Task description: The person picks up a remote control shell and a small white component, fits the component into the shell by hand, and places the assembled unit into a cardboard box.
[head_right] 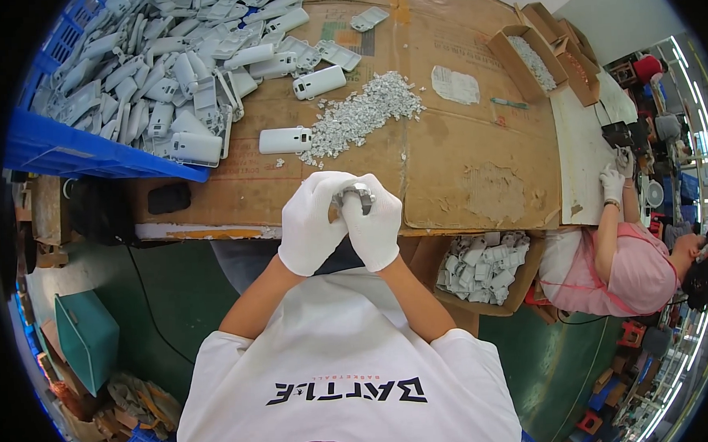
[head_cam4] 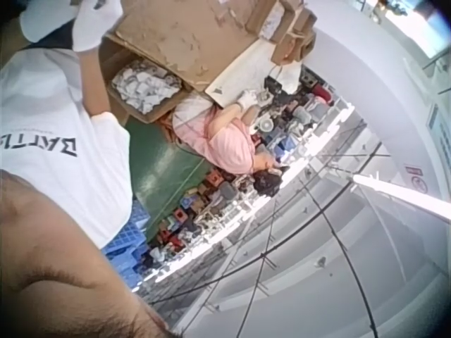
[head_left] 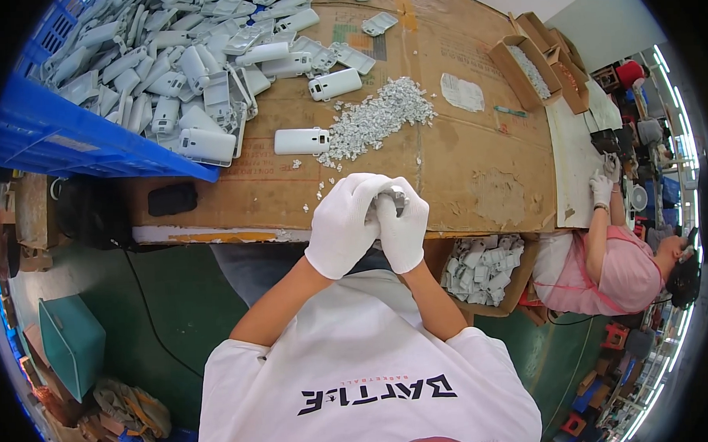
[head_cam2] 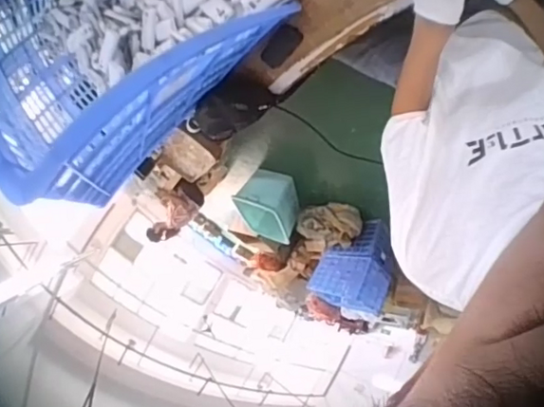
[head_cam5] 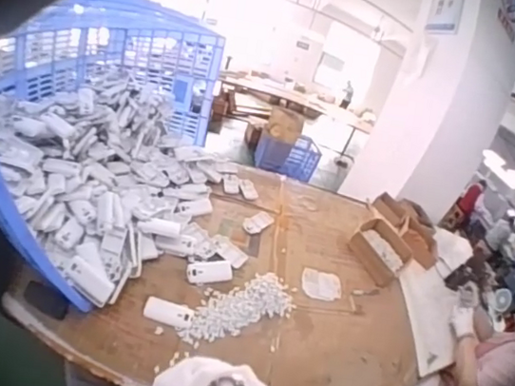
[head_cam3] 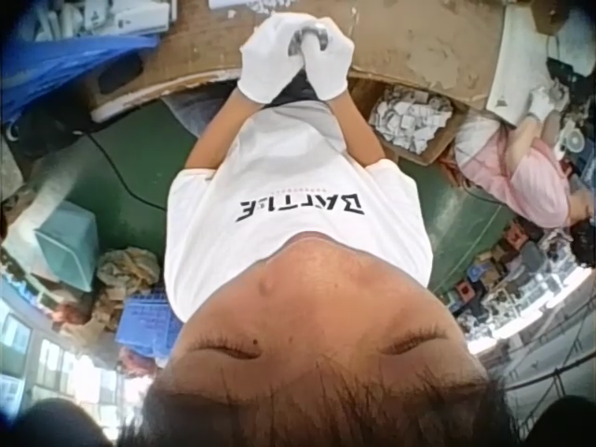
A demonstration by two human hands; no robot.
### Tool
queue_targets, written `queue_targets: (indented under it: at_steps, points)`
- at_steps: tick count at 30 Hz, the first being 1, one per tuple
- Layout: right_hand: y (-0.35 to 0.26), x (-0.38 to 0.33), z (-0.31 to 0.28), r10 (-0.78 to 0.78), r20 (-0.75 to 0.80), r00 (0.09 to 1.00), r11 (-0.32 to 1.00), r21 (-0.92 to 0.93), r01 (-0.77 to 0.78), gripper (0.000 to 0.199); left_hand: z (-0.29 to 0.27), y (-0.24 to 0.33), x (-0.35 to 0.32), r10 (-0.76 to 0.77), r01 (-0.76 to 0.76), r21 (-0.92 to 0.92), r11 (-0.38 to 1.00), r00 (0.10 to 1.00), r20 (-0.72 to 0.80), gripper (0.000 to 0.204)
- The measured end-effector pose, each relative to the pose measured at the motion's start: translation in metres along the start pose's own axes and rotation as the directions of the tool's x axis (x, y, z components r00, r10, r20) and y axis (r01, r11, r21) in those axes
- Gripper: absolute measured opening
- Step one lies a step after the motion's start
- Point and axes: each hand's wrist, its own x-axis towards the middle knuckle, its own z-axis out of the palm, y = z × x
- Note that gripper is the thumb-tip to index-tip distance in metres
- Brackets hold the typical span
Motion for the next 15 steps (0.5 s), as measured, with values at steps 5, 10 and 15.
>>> queue_targets:
  at_steps: [5,10,15]
  points:
    - [-0.0026,-0.0023,-0.0005,0.035,-0.012,0.999,0.999,0.023,-0.035,0.005,-0.0004,-0.0032,-0.0014,0.036,-0.036,-0.089,0.995,0.999,0.003,0.051]
    - [-0.0072,0.0002,-0.0041,0.022,-0.014,1.0,0.998,-0.057,-0.023,0.005,0.0004,-0.0045,0.001,0.044,-0.042,-0.114,0.993,0.999,0.022,0.054]
    - [0.0014,0.0057,-0.0024,0.134,0.057,0.989,0.99,0.034,-0.136,0.007,0.003,-0.0082,-0.0029,0.021,-0.021,-0.068,0.997,1.0,0.008,0.058]
